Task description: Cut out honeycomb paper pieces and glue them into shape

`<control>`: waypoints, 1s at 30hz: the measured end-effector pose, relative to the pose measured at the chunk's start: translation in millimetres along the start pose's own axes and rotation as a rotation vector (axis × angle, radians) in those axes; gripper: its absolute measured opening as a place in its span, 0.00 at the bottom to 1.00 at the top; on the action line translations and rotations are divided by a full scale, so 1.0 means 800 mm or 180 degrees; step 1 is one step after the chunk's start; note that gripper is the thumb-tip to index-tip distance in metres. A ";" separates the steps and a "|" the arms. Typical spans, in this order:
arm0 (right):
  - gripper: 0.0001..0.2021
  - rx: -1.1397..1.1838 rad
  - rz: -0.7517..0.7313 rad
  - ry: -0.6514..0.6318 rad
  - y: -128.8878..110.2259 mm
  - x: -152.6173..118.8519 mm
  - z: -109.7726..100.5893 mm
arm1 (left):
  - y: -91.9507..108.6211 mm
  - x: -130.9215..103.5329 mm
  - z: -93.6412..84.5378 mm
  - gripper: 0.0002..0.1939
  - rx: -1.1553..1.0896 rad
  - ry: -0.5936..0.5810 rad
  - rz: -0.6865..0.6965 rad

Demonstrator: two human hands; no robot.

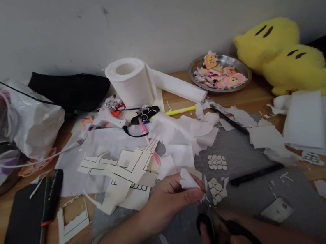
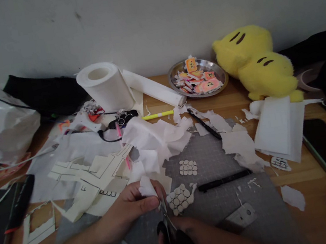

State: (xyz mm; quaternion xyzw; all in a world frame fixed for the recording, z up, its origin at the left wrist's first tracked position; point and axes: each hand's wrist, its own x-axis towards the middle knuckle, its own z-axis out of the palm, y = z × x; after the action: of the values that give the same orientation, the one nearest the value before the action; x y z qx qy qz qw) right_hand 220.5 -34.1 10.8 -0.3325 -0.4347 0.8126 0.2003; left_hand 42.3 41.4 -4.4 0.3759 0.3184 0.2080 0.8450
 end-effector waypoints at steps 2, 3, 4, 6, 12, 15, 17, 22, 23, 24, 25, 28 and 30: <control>0.32 -0.0007 -0.0100 -0.0077 -0.001 0.000 0.000 | 0.000 -0.001 0.001 0.13 -0.0042 -0.0016 -0.0032; 0.33 -0.0027 -0.0119 -0.0100 -0.001 0.000 0.000 | 0.000 -0.001 0.001 0.12 -0.0048 -0.0031 -0.0038; 0.33 -0.0079 -0.0116 -0.0106 -0.002 0.000 -0.001 | -0.001 -0.002 0.001 0.12 -0.0043 -0.0043 -0.0041; 0.33 -0.0166 -0.0067 -0.0084 -0.003 -0.001 -0.001 | -0.001 -0.002 0.001 0.12 -0.0047 -0.0026 -0.0045; 0.26 -0.0086 0.0007 -0.0031 -0.005 0.000 0.000 | 0.000 0.000 0.001 0.12 0.0023 -0.0029 -0.0054; 0.26 -0.0119 -0.0091 0.0003 -0.006 0.002 0.000 | 0.001 0.000 0.001 0.13 0.0155 -0.0076 -0.0091; 0.28 -0.0155 -0.0149 -0.0011 -0.007 0.003 0.000 | 0.001 -0.001 0.001 0.13 0.0190 -0.0101 -0.0094; 0.26 -0.0131 0.0192 0.0127 -0.008 0.004 0.002 | -0.001 -0.001 -0.001 0.12 0.0157 -0.0051 -0.0090; 0.25 -0.0058 0.0275 0.0159 -0.008 0.005 0.003 | -0.001 -0.001 -0.001 0.12 0.0131 -0.0027 -0.0069; 0.25 0.0016 0.0344 0.0180 -0.008 0.006 0.003 | -0.002 -0.001 -0.001 0.11 0.0091 0.0000 -0.0033; 0.25 0.0066 0.0411 0.0187 -0.008 0.007 0.004 | -0.002 -0.001 0.000 0.11 0.0035 0.0030 0.0005; 0.24 0.0060 0.0470 0.0149 -0.005 0.008 0.002 | -0.002 0.000 0.000 0.13 -0.0119 0.0099 0.0093; 0.24 -0.0024 0.0453 0.0137 -0.003 0.006 0.001 | -0.002 0.001 0.001 0.14 -0.0114 0.0124 0.0100</control>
State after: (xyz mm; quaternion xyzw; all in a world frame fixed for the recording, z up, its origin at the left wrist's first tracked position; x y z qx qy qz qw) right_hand 216.8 -30.4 11.1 -0.3808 -0.4087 0.8157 0.1501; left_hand 43.3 40.8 -5.4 0.3615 0.3251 0.2341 0.8419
